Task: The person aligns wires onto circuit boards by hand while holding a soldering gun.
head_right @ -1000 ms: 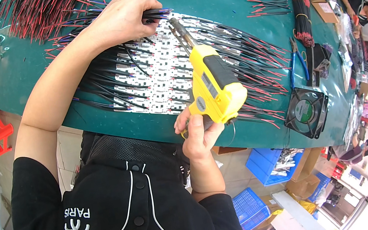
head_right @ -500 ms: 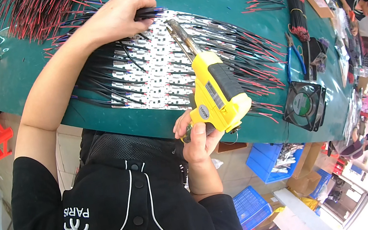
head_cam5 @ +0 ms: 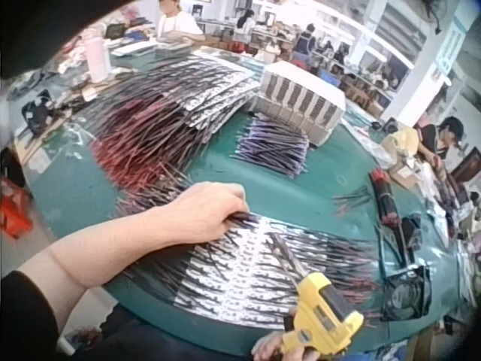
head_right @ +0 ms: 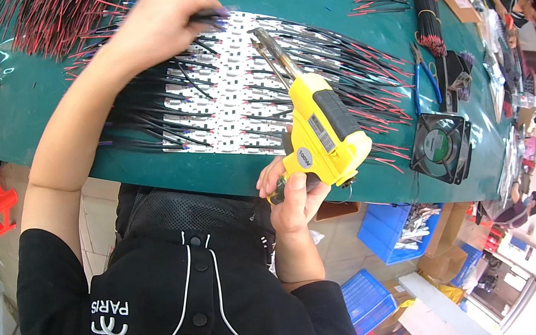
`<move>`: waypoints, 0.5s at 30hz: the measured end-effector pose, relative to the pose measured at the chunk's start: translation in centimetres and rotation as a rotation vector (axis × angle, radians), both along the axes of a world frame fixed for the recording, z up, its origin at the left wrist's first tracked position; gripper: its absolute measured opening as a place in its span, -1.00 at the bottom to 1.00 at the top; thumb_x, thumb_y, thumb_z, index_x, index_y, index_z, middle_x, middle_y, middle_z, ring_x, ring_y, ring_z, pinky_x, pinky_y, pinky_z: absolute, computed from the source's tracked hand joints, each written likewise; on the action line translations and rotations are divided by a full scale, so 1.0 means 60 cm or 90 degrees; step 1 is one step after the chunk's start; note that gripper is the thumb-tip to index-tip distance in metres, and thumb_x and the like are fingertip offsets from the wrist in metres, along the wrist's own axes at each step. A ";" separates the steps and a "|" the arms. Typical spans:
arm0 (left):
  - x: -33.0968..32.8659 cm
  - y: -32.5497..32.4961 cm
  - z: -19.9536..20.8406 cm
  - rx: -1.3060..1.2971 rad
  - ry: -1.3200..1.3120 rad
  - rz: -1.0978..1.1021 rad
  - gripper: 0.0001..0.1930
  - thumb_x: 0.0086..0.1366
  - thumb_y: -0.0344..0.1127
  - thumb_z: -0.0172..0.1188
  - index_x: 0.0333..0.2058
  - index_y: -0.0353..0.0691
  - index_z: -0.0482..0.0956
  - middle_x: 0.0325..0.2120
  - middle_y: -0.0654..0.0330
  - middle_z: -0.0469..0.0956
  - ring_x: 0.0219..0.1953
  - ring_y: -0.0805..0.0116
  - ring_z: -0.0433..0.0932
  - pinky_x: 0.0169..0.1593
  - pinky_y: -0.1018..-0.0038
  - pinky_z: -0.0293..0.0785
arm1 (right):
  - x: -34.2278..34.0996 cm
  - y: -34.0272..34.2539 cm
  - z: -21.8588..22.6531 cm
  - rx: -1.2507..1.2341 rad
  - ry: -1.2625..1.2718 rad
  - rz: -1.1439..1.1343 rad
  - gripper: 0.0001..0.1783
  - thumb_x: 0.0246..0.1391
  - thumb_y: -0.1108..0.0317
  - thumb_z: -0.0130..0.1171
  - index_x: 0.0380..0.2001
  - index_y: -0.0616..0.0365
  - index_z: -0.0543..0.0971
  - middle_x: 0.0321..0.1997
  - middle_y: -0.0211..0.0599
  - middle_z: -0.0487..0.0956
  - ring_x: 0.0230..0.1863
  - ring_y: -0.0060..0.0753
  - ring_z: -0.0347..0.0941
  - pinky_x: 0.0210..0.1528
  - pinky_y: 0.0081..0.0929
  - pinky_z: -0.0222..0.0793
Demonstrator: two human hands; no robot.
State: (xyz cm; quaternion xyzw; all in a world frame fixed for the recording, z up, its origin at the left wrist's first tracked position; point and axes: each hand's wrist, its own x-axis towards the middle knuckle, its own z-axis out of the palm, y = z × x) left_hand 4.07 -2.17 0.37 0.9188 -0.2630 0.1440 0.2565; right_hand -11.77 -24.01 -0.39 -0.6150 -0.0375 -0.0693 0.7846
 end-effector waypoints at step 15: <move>0.005 -0.011 0.004 0.027 0.094 0.133 -0.78 0.01 -0.32 0.26 -0.36 -0.30 0.59 -0.45 -0.02 0.55 -0.32 0.04 0.52 -0.21 0.30 0.41 | 0.027 0.006 -0.018 0.003 0.028 0.055 -0.40 0.21 0.11 -0.14 0.06 0.49 0.14 -0.77 -0.32 0.30 -0.82 -0.56 0.17 -0.73 -0.59 0.19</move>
